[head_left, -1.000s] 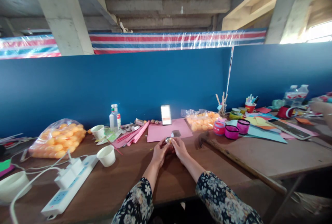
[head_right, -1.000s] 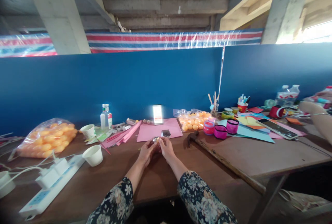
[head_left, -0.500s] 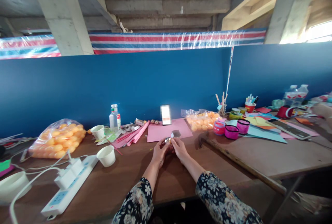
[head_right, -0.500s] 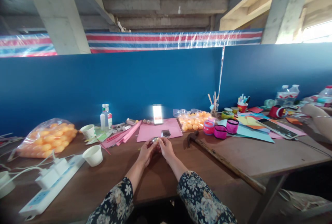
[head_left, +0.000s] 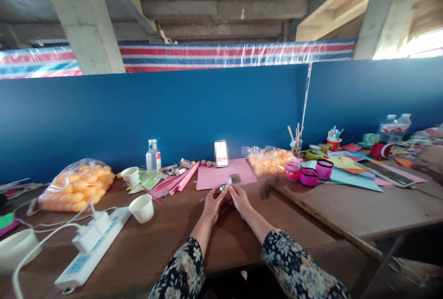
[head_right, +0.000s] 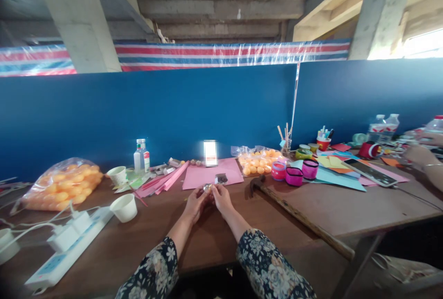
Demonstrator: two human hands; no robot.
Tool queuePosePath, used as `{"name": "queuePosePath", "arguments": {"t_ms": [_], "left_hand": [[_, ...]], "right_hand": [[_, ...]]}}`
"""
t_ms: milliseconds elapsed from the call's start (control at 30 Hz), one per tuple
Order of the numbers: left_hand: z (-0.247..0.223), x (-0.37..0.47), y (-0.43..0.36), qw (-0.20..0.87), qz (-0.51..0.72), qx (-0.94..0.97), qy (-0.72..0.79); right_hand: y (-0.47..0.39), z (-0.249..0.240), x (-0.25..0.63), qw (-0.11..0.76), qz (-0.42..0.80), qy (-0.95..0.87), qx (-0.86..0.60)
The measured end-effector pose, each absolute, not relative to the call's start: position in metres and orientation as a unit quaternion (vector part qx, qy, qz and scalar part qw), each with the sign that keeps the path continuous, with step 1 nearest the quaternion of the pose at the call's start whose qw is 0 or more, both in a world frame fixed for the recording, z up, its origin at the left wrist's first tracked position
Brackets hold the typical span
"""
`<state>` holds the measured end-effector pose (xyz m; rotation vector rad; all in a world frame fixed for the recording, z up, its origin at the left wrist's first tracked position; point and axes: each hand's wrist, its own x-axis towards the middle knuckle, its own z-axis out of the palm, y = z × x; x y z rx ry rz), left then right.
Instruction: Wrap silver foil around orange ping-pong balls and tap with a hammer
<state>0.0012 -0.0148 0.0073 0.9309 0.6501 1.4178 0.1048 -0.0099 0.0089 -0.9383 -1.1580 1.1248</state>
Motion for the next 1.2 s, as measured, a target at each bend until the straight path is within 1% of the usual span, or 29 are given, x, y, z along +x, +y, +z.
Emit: {"name": "queuePosePath", "arguments": {"t_ms": [467,533,667,767,900,1000,1100,1200], "left_hand": [[0.008,0.001,-0.015,0.613,0.617,0.408,0.277],[0.009,0.001,-0.016,0.616,0.618,0.403,0.277],[0.009,0.001,-0.015,0.618,0.622,0.389,0.282],[0.007,-0.001,-0.013,0.617,0.627,0.382,0.282],[0.006,-0.001,-0.012,0.628,0.626,0.363,0.286],[0.008,-0.001,-0.014,0.628,0.625,0.364,0.287],[0.01,0.0,-0.015,0.628,0.623,0.367,0.288],[0.011,0.0,-0.016,0.624,0.621,0.37,0.296]], "right_hand": [[-0.007,0.003,0.106,0.588,0.471,-0.522,-0.401],[-0.007,0.003,0.106,0.594,0.447,-0.529,-0.409],[-0.006,0.008,0.108,0.625,0.356,-0.554,-0.42],[-0.006,0.018,0.113,0.621,0.324,-0.574,-0.425],[-0.009,0.036,0.137,0.58,0.281,-0.624,-0.441],[-0.018,0.047,0.171,0.538,0.172,-0.675,-0.474],[-0.033,0.053,0.21,0.432,0.048,-0.713,-0.55],[-0.048,0.053,0.245,0.309,-0.034,-0.718,-0.622]]}}
